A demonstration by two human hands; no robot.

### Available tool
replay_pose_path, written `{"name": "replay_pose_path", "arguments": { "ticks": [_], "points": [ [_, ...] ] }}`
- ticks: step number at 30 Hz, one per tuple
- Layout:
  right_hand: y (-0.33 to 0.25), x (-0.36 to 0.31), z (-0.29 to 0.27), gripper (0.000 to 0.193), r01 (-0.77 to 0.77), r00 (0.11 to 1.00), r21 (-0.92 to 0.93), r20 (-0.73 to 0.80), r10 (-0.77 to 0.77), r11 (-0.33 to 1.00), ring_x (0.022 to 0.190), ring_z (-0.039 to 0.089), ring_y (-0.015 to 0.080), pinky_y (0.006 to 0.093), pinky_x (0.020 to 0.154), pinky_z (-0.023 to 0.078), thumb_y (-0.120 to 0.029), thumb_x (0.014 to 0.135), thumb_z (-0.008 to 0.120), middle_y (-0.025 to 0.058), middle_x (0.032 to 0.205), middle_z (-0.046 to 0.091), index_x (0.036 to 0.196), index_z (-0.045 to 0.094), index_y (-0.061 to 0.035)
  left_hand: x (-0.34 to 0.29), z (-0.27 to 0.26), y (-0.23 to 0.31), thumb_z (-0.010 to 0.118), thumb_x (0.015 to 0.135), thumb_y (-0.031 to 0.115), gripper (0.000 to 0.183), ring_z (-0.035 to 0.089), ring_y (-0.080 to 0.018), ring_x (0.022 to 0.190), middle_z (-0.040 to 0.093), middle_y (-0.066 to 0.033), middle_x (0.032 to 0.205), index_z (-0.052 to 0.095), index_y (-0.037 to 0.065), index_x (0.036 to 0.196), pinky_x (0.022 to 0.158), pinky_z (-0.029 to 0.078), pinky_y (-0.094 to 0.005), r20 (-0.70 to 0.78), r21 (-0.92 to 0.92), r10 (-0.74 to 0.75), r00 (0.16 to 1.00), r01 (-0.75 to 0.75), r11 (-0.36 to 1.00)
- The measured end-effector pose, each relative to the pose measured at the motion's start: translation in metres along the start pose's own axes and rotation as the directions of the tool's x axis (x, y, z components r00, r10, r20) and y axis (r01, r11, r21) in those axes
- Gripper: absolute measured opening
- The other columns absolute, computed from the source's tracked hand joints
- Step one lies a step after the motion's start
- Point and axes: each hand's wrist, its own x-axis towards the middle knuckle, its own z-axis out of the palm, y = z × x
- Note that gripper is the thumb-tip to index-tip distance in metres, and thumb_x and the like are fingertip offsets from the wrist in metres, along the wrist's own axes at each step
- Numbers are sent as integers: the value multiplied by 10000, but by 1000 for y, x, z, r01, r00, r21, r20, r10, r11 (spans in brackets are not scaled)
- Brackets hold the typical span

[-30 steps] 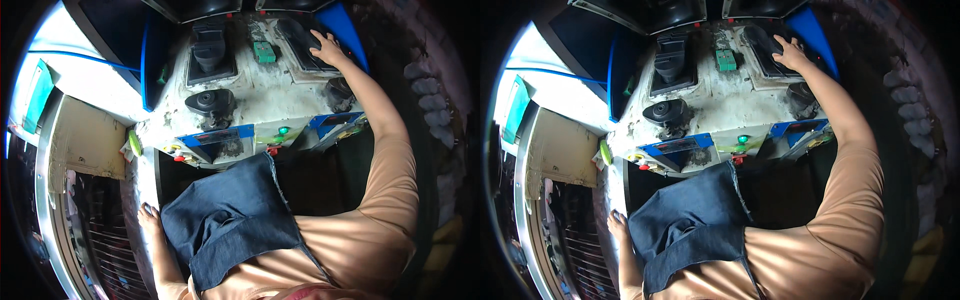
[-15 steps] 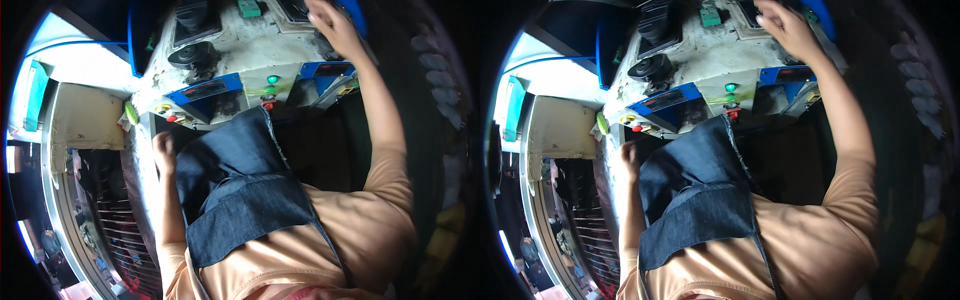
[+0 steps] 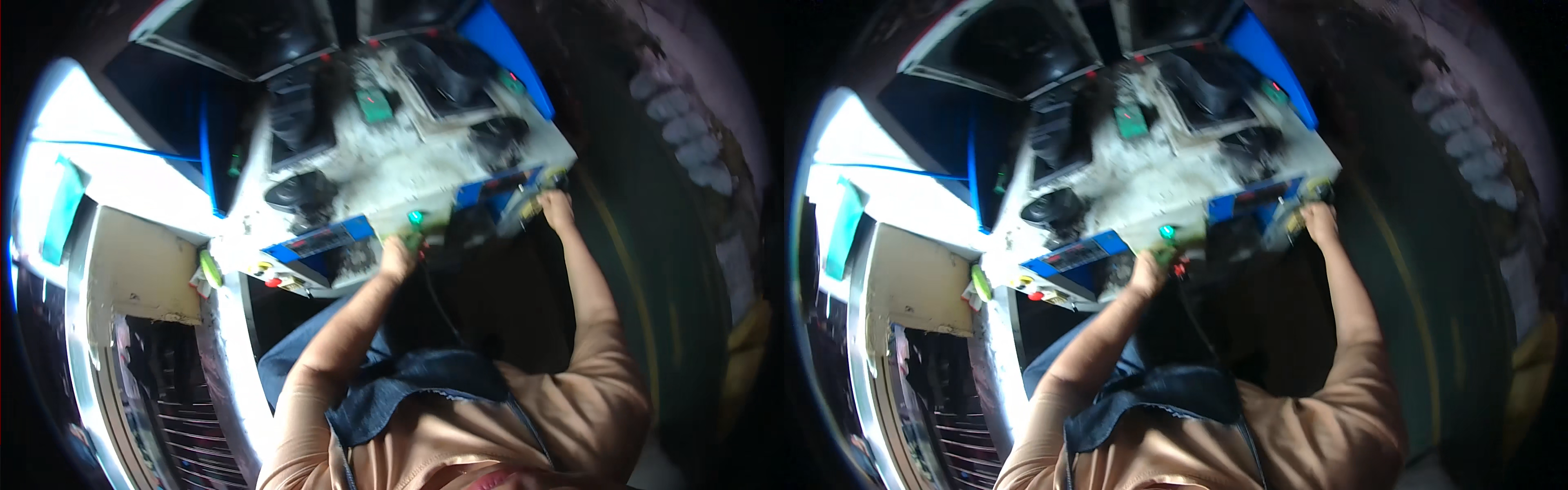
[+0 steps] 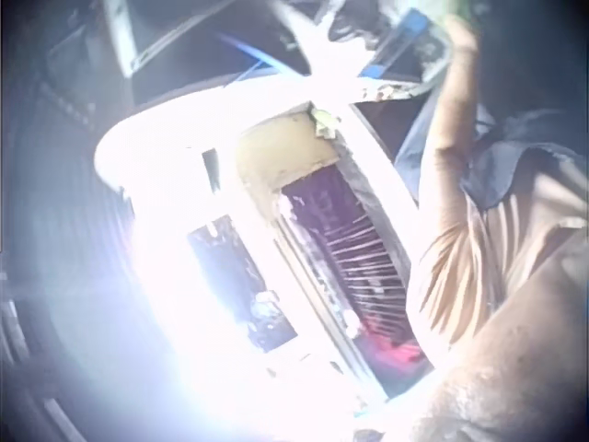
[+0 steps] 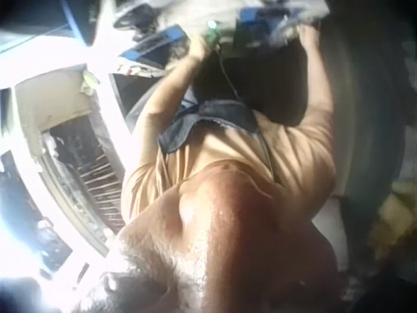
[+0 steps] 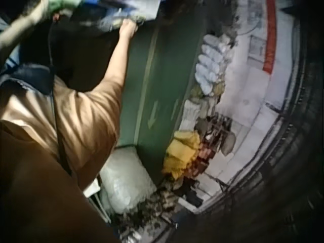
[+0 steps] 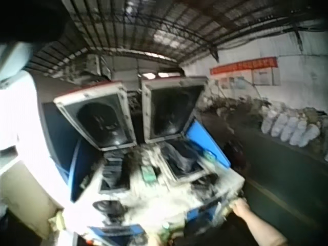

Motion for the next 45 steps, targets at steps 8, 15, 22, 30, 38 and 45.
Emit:
{"name": "replay_pose_path", "arguments": {
  "ticks": [8,15,22,30,38,45],
  "points": [
    [-17,-23,0,164,-103,994,131,-23,107,986,908,643,358,444,867,475,-209,893,656,153,918,709,910,711,-55,-44,-15,83,513,1024,171,262,688,-162,848,737,-100,962,680,-16,1102,791,524,-317,278,605,68,958,-230,762],
    [-33,-90,46,125,-98,978,443,210,3,891,627,623,107,283,604,498,-144,914,663,40,699,677,918,703,-25,-138,-114,104,580,999,261,300,655,-140,783,707,-98,828,684,-19,1032,740,515,-304,-43,533,142,989,-97,840],
    [-95,-152,67,150,-220,863,534,496,-92,817,718,672,104,281,671,542,-137,909,675,47,819,713,995,712,-20,-259,-268,56,574,999,249,340,511,-129,622,591,-40,676,587,-18,787,605,425,-337,-616,518,210,759,190,834],
    [-200,-143,34,143,-23,862,731,361,-357,682,704,668,121,283,656,530,-143,927,657,66,794,701,979,697,-16,-372,-343,5,619,923,268,280,605,-400,834,616,-209,919,620,-8,874,767,491,-504,-725,589,571,385,777,223],
    [-319,-152,19,67,475,739,773,-91,-668,420,761,687,282,351,665,530,-82,872,694,122,822,684,870,674,-18,-374,-325,4,605,932,296,272,581,-370,976,594,-169,978,609,24,908,808,474,-515,-755,534,526,393,834,143],
    [-347,-177,44,110,661,658,588,-155,-737,466,708,631,271,378,662,510,-179,856,683,65,733,598,791,646,-98,-370,-323,7,608,931,294,265,578,-363,984,597,-161,980,617,29,921,825,466,-511,-754,543,526,393,823,164]
  ]
}}
